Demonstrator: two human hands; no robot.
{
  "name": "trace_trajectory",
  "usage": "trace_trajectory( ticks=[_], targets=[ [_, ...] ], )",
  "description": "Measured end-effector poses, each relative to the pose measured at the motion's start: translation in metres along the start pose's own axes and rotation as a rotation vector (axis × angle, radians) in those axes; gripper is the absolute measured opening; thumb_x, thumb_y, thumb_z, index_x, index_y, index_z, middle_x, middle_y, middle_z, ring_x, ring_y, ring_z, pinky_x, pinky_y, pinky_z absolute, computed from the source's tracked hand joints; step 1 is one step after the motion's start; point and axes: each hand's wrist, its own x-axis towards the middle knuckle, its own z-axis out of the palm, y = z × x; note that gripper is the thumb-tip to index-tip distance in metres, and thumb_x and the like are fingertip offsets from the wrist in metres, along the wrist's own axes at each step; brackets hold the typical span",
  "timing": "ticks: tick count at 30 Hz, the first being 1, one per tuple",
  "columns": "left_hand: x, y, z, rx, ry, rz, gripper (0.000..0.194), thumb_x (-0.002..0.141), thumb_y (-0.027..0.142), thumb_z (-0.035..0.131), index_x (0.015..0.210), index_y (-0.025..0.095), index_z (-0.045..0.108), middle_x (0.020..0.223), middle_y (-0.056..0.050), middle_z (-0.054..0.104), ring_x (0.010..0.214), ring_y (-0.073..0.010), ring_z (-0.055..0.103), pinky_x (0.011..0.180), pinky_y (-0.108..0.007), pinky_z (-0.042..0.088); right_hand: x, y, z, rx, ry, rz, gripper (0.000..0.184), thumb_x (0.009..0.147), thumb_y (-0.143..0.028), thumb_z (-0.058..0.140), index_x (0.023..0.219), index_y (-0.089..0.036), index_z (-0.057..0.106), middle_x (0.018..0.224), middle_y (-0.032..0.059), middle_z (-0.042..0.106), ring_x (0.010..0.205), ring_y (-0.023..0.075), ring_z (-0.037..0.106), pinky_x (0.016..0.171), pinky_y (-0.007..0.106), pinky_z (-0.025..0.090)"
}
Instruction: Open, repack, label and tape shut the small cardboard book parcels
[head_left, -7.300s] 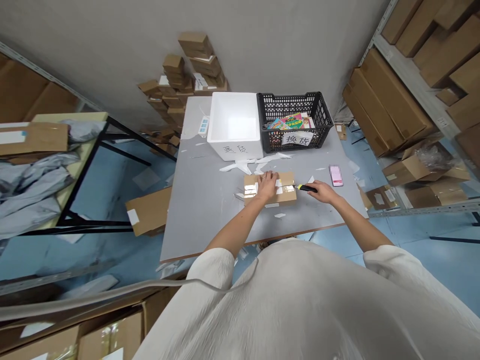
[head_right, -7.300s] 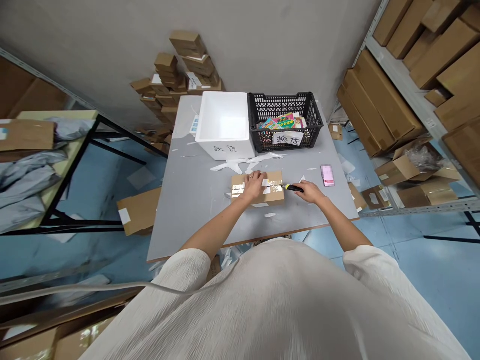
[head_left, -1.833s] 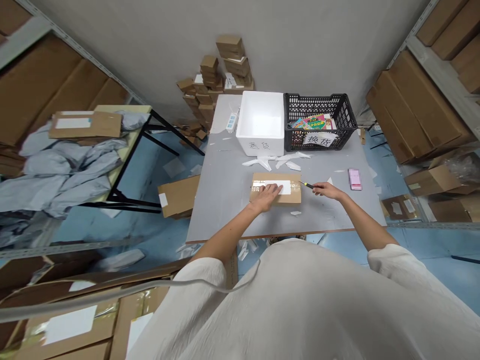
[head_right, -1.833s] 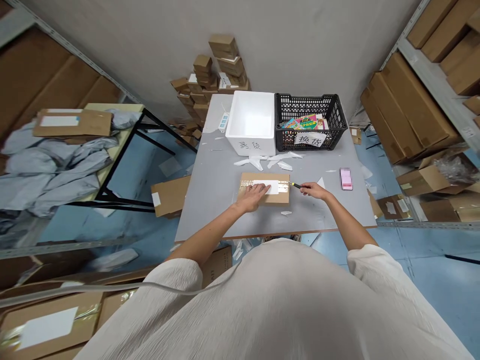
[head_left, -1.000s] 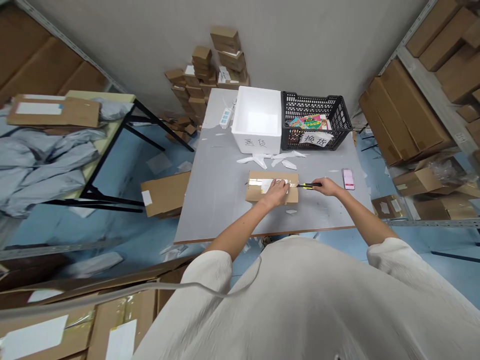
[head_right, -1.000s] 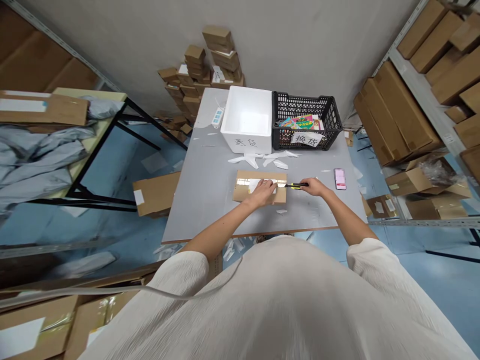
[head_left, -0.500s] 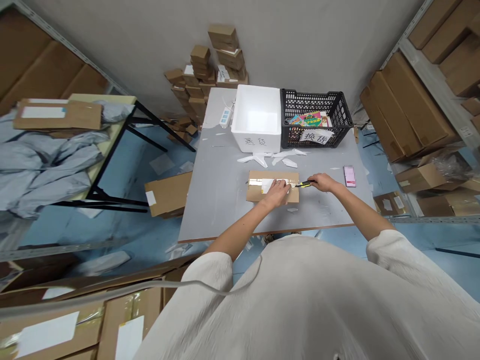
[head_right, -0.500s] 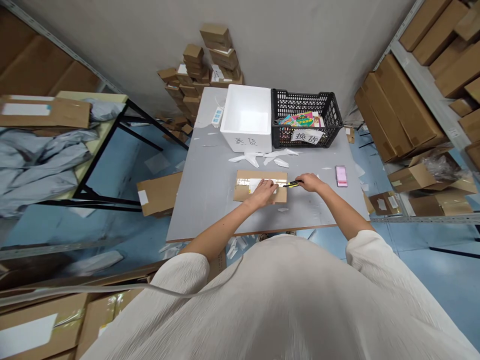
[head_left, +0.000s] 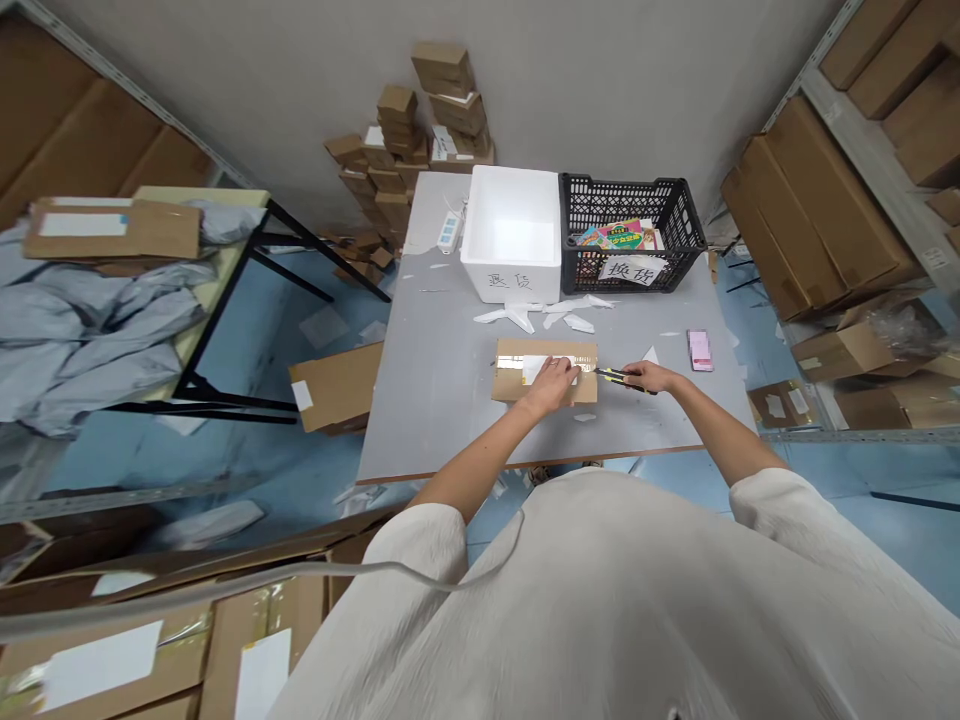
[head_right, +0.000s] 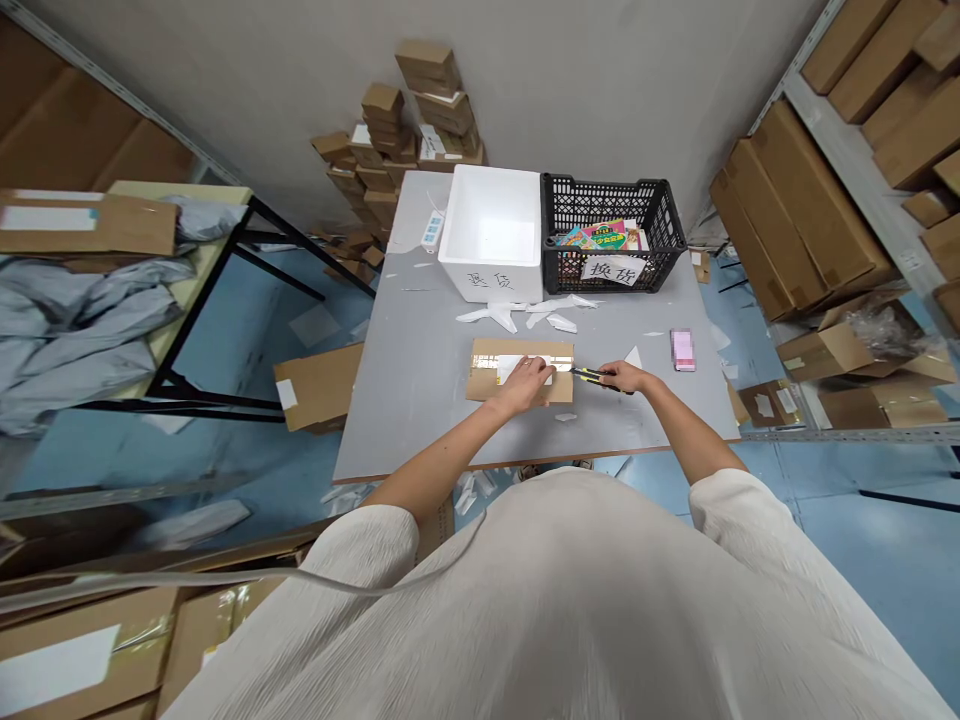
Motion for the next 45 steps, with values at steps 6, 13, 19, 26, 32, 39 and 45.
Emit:
trace_trajectory(
  ticks=[6,13,19,26,32,39,45],
  targets=[
    [0.0,0.0,-0.002,0.01,-0.001,-0.001,0.077,0.079,0.033,0.095,0.147,0.024,0.061,0.14,-0.016,0.062,0.134,-0.037,0.063,0.136,-0.058,0.028,0.0,-0.002,0.012,-0.018,0.071,-0.059,0.039,0.086,-0.061,0.077,0.093,-0.023,0.073,0.078,-0.0016,0.064,0.064,0.013,0.051,0.056,0.024,0.039],
    [0.002,0.0,-0.006,-0.032,0.009,-0.012,0.079,0.078,0.029,0.096,0.149,0.025,0.06,0.142,-0.015,0.06,0.132,-0.0364,0.066,0.136,-0.056,0.029,-0.006,0.003,0.016,0.034,0.015,-0.016,0.043,0.086,-0.065,0.081,0.094,-0.023,0.074,0.075,-0.0015,0.068,0.06,0.0124,0.052,0.051,0.023,0.039],
    [-0.001,-0.001,-0.008,-0.074,0.004,-0.012,0.083,0.083,0.033,0.091,0.157,0.026,0.056,0.147,-0.016,0.059,0.141,-0.0386,0.061,0.132,-0.055,0.037,-0.013,0.015,0.017,0.205,0.188,-0.007,0.041,0.091,-0.061,0.083,0.092,-0.023,0.066,0.081,0.0009,0.073,0.071,0.0147,0.065,0.064,0.023,0.052],
    [0.005,-0.01,-0.022,-0.164,0.143,-0.133,0.065,0.106,0.028,0.054,0.171,0.024,0.046,0.163,-0.018,0.055,0.137,-0.0369,0.064,0.117,-0.05,0.05,-0.027,0.008,0.019,0.189,0.284,-0.076,0.041,0.102,-0.062,0.072,0.114,-0.023,0.065,0.095,0.0056,0.079,0.079,0.0183,0.069,0.073,0.028,0.056],
    [0.01,-0.018,-0.025,-0.122,0.139,-0.166,0.054,0.104,0.028,0.06,0.158,0.027,0.057,0.166,-0.016,0.056,0.155,-0.0372,0.049,0.131,-0.057,0.035,-0.034,-0.009,0.029,-0.185,0.346,-0.201,0.038,0.111,-0.052,0.056,0.129,-0.025,0.077,0.119,0.0097,0.082,0.106,0.0276,0.074,0.095,0.037,0.058],
    [0.019,-0.024,-0.019,-0.094,0.072,-0.17,0.072,0.1,0.034,0.073,0.166,0.025,0.046,0.183,-0.022,0.033,0.173,-0.0402,0.025,0.139,-0.067,0.016,-0.035,-0.009,0.042,-0.47,0.388,-0.216,0.044,0.108,-0.038,0.065,0.149,-0.027,0.075,0.136,0.0132,0.076,0.122,0.0324,0.071,0.102,0.039,0.056],
    [0.036,-0.033,-0.019,-0.113,0.019,-0.216,0.091,0.093,0.042,0.083,0.172,0.028,0.039,0.176,-0.024,0.04,0.168,-0.0448,0.03,0.137,-0.073,0.013,-0.033,-0.009,0.044,-0.528,0.396,-0.226,0.046,0.108,-0.035,0.067,0.152,-0.025,0.073,0.136,0.0147,0.074,0.12,0.0331,0.072,0.103,0.041,0.055]
  ],
)
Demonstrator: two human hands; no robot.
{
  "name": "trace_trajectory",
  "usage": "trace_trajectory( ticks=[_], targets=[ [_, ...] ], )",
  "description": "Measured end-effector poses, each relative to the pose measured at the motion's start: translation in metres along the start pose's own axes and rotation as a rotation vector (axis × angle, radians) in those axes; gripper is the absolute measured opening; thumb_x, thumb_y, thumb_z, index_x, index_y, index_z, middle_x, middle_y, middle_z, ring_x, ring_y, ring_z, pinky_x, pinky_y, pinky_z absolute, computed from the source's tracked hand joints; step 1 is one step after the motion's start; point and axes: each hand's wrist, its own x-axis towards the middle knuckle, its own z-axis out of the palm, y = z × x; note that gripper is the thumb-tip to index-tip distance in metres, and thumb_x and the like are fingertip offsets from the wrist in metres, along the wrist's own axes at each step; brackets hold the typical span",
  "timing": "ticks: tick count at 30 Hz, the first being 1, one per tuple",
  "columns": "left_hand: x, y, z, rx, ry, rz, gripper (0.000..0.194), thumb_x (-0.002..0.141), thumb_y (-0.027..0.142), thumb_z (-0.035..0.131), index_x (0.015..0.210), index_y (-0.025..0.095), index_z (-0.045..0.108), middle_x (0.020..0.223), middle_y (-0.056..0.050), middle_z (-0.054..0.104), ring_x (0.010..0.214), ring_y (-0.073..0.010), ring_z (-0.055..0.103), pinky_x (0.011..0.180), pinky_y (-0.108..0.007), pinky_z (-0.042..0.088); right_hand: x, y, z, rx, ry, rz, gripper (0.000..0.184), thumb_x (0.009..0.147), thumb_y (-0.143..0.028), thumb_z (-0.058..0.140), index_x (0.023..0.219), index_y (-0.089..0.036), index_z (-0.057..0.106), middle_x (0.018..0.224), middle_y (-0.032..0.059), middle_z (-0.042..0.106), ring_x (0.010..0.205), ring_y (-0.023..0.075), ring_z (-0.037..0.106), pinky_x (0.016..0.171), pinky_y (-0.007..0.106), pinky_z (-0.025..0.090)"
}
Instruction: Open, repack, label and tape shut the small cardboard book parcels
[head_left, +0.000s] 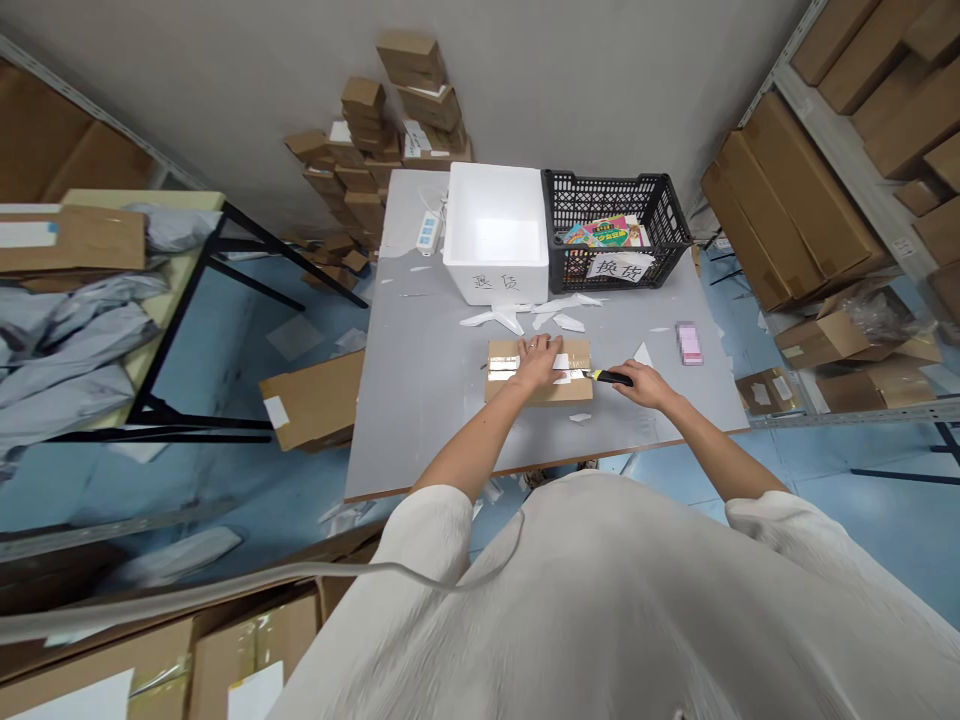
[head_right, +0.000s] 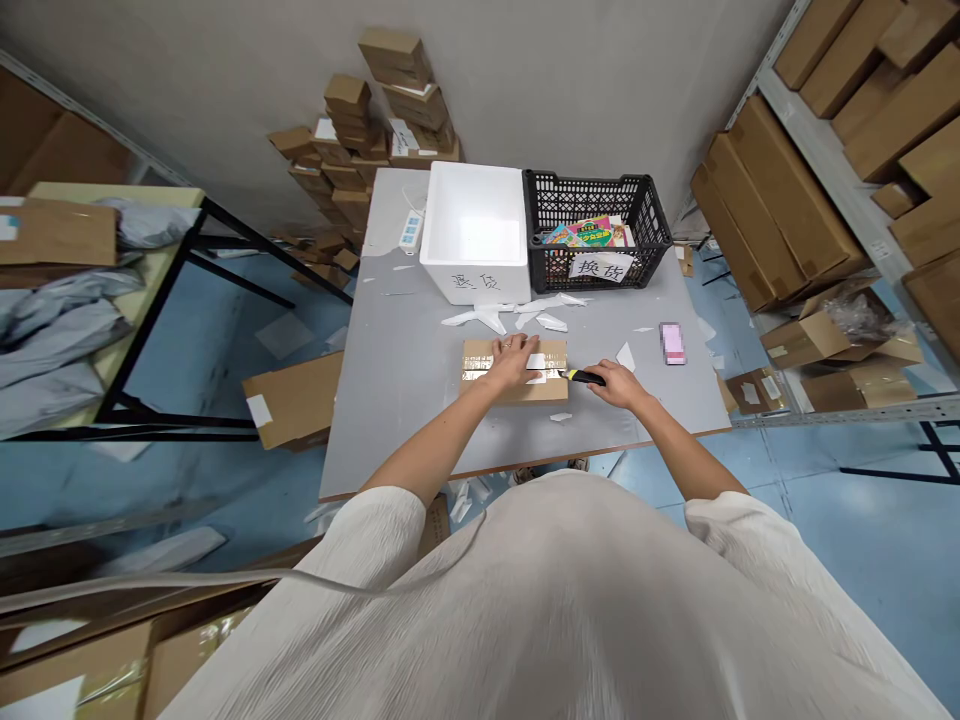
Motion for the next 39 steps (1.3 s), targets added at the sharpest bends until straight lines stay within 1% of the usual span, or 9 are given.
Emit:
trace_trajectory(
  ticks=[3,5,9,12,15,22,29,35,39],
  targets=[
    [0.004,0.002,0.0,0.013,-0.02,-0.044,0.093,0.09,0.043,0.085,0.171,0.028,0.042,0.168,-0.024,0.046,0.162,-0.0464,0.035,0.135,-0.076,0.014,0.0,0.0,0.003,0.004,0.022,0.009,0.045,0.108,-0.036,0.067,0.151,-0.026,0.074,0.134,0.0142,0.074,0.119,0.0325,0.072,0.104,0.04,0.055],
    [0.002,0.004,0.0,0.022,-0.029,-0.06,0.087,0.093,0.042,0.081,0.17,0.027,0.044,0.164,-0.023,0.05,0.161,-0.0459,0.038,0.135,-0.077,0.016,0.0,0.001,0.007,0.008,0.045,0.021,0.044,0.108,-0.035,0.067,0.151,-0.026,0.074,0.133,0.0137,0.074,0.119,0.0324,0.073,0.104,0.041,0.056],
    [-0.01,0.009,0.004,0.053,0.026,-0.023,0.071,0.107,0.042,0.059,0.173,0.024,0.042,0.17,-0.024,0.048,0.164,-0.0432,0.036,0.136,-0.075,0.017,-0.001,0.005,0.015,0.035,0.086,0.037,0.042,0.108,-0.035,0.069,0.149,-0.028,0.075,0.131,0.0121,0.076,0.116,0.0318,0.075,0.101,0.042,0.06],
    [-0.022,0.013,0.01,0.09,0.088,0.015,0.069,0.113,0.042,0.041,0.178,0.018,0.038,0.18,-0.024,0.041,0.171,-0.0414,0.029,0.139,-0.073,0.01,0.0,0.008,0.02,0.057,0.106,0.032,0.043,0.107,-0.036,0.07,0.149,-0.028,0.076,0.131,0.0113,0.076,0.115,0.0312,0.076,0.1,0.042,0.061],
    [-0.029,0.015,0.018,0.093,0.147,0.013,0.07,0.115,0.043,0.032,0.179,0.015,0.036,0.184,-0.023,0.036,0.174,-0.0404,0.025,0.141,-0.07,0.006,0.0,0.01,0.025,0.057,0.13,0.011,0.042,0.108,-0.036,0.07,0.148,-0.029,0.076,0.13,0.0115,0.077,0.116,0.032,0.075,0.102,0.044,0.062],
    [-0.028,0.014,0.027,0.06,0.203,0.027,0.071,0.115,0.044,0.03,0.178,0.013,0.039,0.184,-0.023,0.037,0.174,-0.0416,0.028,0.141,-0.071,0.004,-0.002,0.02,0.032,0.035,0.178,-0.016,0.044,0.11,-0.038,0.064,0.152,-0.027,0.073,0.129,0.0134,0.075,0.121,0.0338,0.072,0.107,0.048,0.059],
    [-0.03,0.013,0.026,0.049,0.209,0.032,0.071,0.115,0.045,0.03,0.177,0.012,0.041,0.184,-0.024,0.038,0.174,-0.0419,0.027,0.141,-0.07,0.005,-0.001,0.03,0.036,0.058,0.209,-0.049,0.044,0.11,-0.042,0.062,0.151,-0.029,0.074,0.129,0.0133,0.076,0.119,0.0349,0.071,0.105,0.05,0.059],
    [-0.028,0.012,0.028,0.059,0.218,0.027,0.07,0.116,0.045,0.03,0.178,0.016,0.04,0.183,-0.022,0.04,0.174,-0.0399,0.028,0.141,-0.07,0.004,-0.001,0.03,0.046,0.135,0.237,-0.038,0.045,0.11,-0.043,0.061,0.151,-0.029,0.072,0.128,0.013,0.075,0.118,0.0342,0.072,0.103,0.049,0.06],
    [-0.03,0.012,0.028,0.071,0.225,0.035,0.07,0.116,0.046,0.03,0.178,0.015,0.04,0.183,-0.022,0.04,0.174,-0.0401,0.029,0.141,-0.07,0.006,-0.003,0.036,0.042,0.106,0.24,-0.065,0.045,0.11,-0.045,0.06,0.151,-0.03,0.072,0.131,0.0139,0.075,0.119,0.036,0.071,0.103,0.052,0.06]
  ],
)
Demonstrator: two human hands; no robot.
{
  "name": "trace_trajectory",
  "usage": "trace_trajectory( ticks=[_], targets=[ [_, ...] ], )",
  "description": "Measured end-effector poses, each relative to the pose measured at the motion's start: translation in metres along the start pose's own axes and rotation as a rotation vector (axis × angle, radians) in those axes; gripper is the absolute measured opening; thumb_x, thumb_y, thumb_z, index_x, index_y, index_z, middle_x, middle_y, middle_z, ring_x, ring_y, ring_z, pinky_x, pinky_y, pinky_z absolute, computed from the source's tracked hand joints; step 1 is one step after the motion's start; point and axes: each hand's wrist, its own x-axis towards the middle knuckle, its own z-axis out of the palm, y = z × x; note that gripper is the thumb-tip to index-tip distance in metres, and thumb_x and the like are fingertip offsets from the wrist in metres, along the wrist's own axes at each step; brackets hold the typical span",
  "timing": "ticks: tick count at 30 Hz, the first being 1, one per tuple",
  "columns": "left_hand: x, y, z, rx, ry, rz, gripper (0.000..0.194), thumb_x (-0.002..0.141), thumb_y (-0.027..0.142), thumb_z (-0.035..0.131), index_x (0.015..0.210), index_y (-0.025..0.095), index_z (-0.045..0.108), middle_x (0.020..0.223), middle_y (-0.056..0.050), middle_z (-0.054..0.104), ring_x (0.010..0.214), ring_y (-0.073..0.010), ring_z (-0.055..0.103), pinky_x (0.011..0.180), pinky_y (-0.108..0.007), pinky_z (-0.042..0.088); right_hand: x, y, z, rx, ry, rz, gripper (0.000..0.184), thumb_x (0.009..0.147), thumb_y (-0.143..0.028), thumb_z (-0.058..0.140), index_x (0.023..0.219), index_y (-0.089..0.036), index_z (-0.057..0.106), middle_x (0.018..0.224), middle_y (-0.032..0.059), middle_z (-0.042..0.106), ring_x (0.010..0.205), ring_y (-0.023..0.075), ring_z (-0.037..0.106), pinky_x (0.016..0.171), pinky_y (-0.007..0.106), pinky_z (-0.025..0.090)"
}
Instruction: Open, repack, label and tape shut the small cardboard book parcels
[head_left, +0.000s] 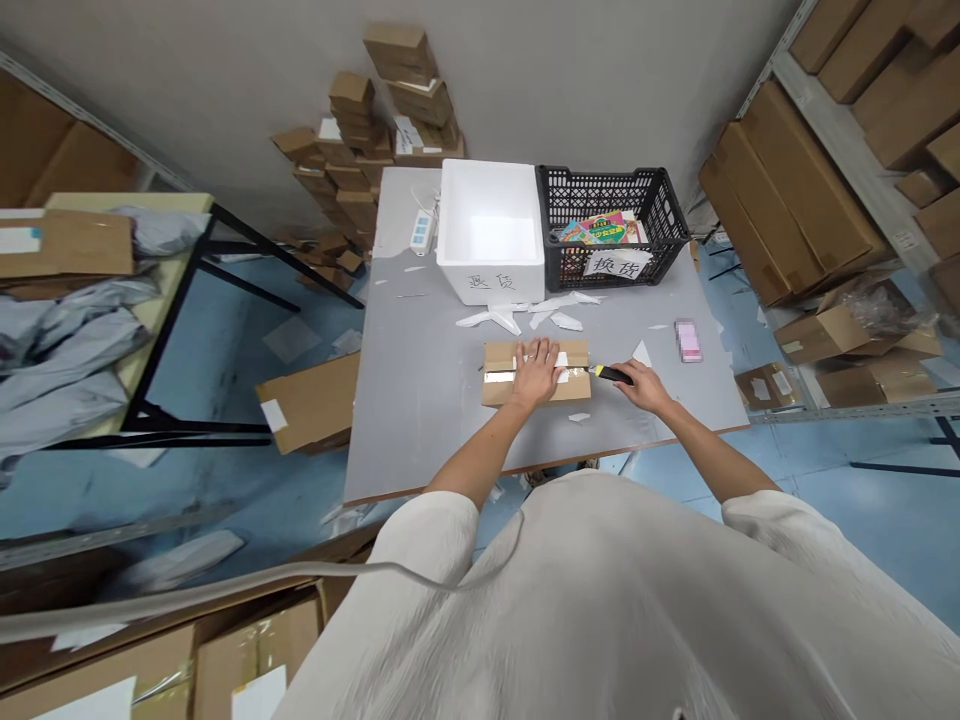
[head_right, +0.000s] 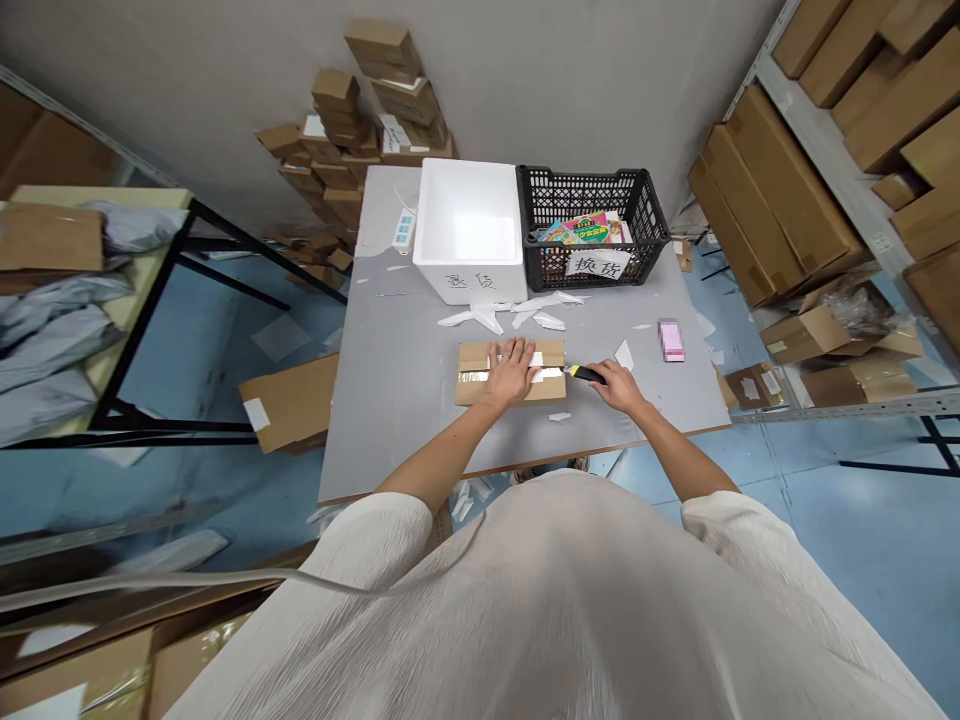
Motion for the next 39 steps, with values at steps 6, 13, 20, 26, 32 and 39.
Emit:
trace_trajectory(
  ticks=[6,13,20,26,32,39],
  targets=[
    [0.002,0.0,0.001,0.02,-0.005,-0.006,0.069,0.115,0.044,0.03,0.176,0.014,0.043,0.183,-0.023,0.04,0.174,-0.0392,0.029,0.141,-0.069,0.007,0.0,0.001,0.004,0.023,0.02,0.014,0.046,0.11,-0.047,0.059,0.151,-0.029,0.072,0.132,0.0139,0.075,0.12,0.0356,0.072,0.102,0.05,0.061],
    [0.0,0.001,0.001,0.026,-0.008,-0.007,0.071,0.116,0.045,0.026,0.176,0.012,0.043,0.183,-0.023,0.039,0.174,-0.0397,0.029,0.142,-0.07,0.007,0.001,0.003,0.005,-0.004,0.017,0.027,0.046,0.11,-0.046,0.061,0.15,-0.028,0.072,0.132,0.0133,0.075,0.12,0.0341,0.072,0.103,0.048,0.061],
    [-0.001,0.004,-0.004,-0.047,-0.013,-0.022,0.07,0.114,0.043,0.03,0.176,0.014,0.043,0.183,-0.022,0.039,0.175,-0.0406,0.028,0.142,-0.07,0.004,0.002,0.007,-0.003,-0.057,-0.01,0.032,0.044,0.108,-0.042,0.062,0.149,-0.028,0.072,0.135,0.0142,0.075,0.124,0.0359,0.071,0.107,0.051,0.058],
    [-0.002,0.004,-0.006,-0.077,-0.016,-0.031,0.071,0.112,0.042,0.035,0.179,0.017,0.039,0.184,-0.02,0.038,0.175,-0.0411,0.026,0.141,-0.071,0.003,0.009,0.006,-0.001,-0.041,-0.003,0.033,0.044,0.108,-0.048,0.062,0.147,-0.029,0.073,0.135,0.0146,0.077,0.127,0.038,0.069,0.107,0.054,0.057],
    [-0.002,0.004,-0.006,-0.034,-0.01,-0.021,0.068,0.113,0.039,0.032,0.175,0.015,0.044,0.182,-0.022,0.043,0.174,-0.0384,0.03,0.142,-0.069,0.004,0.018,0.006,-0.003,-0.007,0.072,0.063,0.051,0.11,-0.055,0.056,0.148,-0.025,0.071,0.138,0.017,0.074,0.125,0.0386,0.069,0.107,0.055,0.057],
    [-0.003,0.004,-0.003,-0.066,-0.007,-0.036,0.072,0.111,0.044,0.039,0.176,0.013,0.042,0.185,-0.021,0.036,0.176,-0.0384,0.024,0.143,-0.066,0.005,0.037,0.009,-0.007,0.014,0.149,0.102,0.055,0.106,-0.057,0.062,0.149,-0.024,0.071,0.136,0.0174,0.073,0.124,0.0398,0.068,0.108,0.056,0.057]
  ],
)
